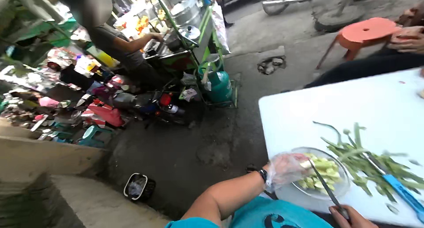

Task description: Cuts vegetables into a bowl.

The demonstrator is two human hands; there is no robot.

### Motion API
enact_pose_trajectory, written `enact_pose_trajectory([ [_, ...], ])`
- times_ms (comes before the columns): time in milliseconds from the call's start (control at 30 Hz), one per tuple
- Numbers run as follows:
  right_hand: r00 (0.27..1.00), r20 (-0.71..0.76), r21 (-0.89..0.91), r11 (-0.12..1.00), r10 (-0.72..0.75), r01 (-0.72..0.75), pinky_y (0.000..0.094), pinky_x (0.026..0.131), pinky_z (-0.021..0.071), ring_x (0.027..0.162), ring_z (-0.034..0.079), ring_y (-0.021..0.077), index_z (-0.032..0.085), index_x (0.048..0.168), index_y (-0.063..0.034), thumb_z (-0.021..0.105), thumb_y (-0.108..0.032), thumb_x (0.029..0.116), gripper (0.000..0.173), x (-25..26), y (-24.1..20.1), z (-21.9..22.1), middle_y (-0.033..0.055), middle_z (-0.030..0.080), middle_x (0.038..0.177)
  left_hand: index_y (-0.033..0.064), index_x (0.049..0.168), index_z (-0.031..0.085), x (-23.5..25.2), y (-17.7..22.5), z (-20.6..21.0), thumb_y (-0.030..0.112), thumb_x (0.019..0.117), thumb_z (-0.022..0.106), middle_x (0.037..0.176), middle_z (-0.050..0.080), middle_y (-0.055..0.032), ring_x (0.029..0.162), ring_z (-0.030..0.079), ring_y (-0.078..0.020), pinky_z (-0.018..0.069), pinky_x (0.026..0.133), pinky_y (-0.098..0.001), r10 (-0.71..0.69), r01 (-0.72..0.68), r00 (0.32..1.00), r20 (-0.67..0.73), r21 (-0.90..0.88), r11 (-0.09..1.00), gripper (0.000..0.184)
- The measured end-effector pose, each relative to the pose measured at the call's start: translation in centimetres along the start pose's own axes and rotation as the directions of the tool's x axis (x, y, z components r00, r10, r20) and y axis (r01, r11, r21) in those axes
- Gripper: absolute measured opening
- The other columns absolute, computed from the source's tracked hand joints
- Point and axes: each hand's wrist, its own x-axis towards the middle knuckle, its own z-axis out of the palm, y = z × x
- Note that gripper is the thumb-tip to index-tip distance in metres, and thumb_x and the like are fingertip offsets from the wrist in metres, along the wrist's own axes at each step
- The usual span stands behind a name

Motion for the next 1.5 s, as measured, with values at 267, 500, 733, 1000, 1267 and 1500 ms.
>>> enact_pose_trajectory([
  [267, 0.985, 0.022, -0.012, 0.985, 0.172, -0.172, 0.0647, 0.086, 0.0517, 0.096, 0.069, 0.0445, 0.063, 0.123, -0.0001, 0.048, -0.039, 0.1074, 0.045, -0.1, -0.3, -0.2, 0.0248, 0.07, 0.099, 0.0022, 0.138, 0.057, 0.5, -2.0, 1.0, 0.002, 0.097, 0.058, 0.127, 0.066, -0.0128, 0.106, 0.066, -0.0182, 0.0561, 0.094, -0.0364, -0.177, 0.215, 0.976, 0.124, -0.65, 0.729, 0.041],
  [500, 0.976, -0.002, 0.011, 0.976, 0.218, -0.218, 0.061, 0.082, 0.0531, 0.092, 0.07, 0.0404, 0.064, 0.117, -0.0017, 0.048, -0.041, 0.1075, 0.043, -0.5, 0.9, 1.3, 0.0208, 0.07, 0.094, 0.004, 0.143, 0.051, 1.2, -2.8, 1.9, 0.0, 0.0991, 0.05, 0.137, 0.06, -0.0095, 0.119, 0.061, -0.0143, 0.0516, 0.101, -0.0323, -0.178, 0.238, 0.968, 0.175, -0.435, 0.868, 0.044],
  [733, 0.965, 0.022, 0.007, 0.965, 0.261, -0.262, 0.0596, 0.08, 0.0533, 0.09, 0.07, 0.0395, 0.064, 0.115, -0.0022, 0.048, -0.039, 0.1079, 0.041, -0.1, 1.6, 2.2, 0.0197, 0.069, 0.091, 0.0083, 0.14, 0.056, 2.1, -4.0, 1.5, 0.006, 0.1026, 0.05, 0.14, 0.059, -0.0065, 0.118, 0.061, -0.0131, 0.0529, 0.1, -0.0336, -0.105, 0.106, 0.959, 0.265, 0.012, 0.994, 0.038],
  [1000, 0.956, 0.014, -0.012, 0.956, 0.295, -0.295, 0.0578, 0.078, 0.0543, 0.087, 0.07, 0.0368, 0.064, 0.114, -0.0048, 0.049, -0.042, 0.1078, 0.041, 0.2, 1.4, 2.0, 0.0171, 0.07, 0.089, 0.0056, 0.141, 0.054, 2.4, -5.3, 1.7, 0.006, 0.1019, 0.049, 0.138, 0.06, -0.009, 0.12, 0.06, -0.0163, 0.0507, 0.104, -0.0364, -0.15, 0.248, 0.954, 0.259, -0.4, 0.882, 0.039],
  [1267, 0.973, -0.022, 0.002, 0.974, 0.229, -0.229, 0.0559, 0.074, 0.0541, 0.081, 0.069, 0.035, 0.065, 0.113, -0.0049, 0.05, -0.042, 0.1073, 0.04, -0.5, 1.3, 1.8, 0.0151, 0.069, 0.084, 0.0045, 0.153, 0.038, 1.8, -5.3, 1.6, 0.012, 0.105, 0.044, 0.153, 0.049, -0.0127, 0.137, 0.051, -0.0212, 0.045, 0.113, -0.0384, -0.219, 0.322, 0.947, 0.237, -0.705, 0.631, 0.049],
  [1500, 0.96, 0.062, 0.006, 0.962, 0.274, -0.274, 0.0563, 0.077, 0.054, 0.085, 0.069, 0.0354, 0.064, 0.112, -0.0045, 0.049, -0.042, 0.1077, 0.041, 0.1, 1.4, 1.9, 0.0157, 0.068, 0.085, 0.0076, 0.155, 0.036, 2.0, -5.2, 1.3, 0.007, 0.1046, 0.043, 0.154, 0.048, -0.0077, 0.137, 0.05, -0.0161, 0.0444, 0.112, -0.0333, -0.21, 0.375, 0.922, 0.324, -0.623, 0.687, 0.051],
])
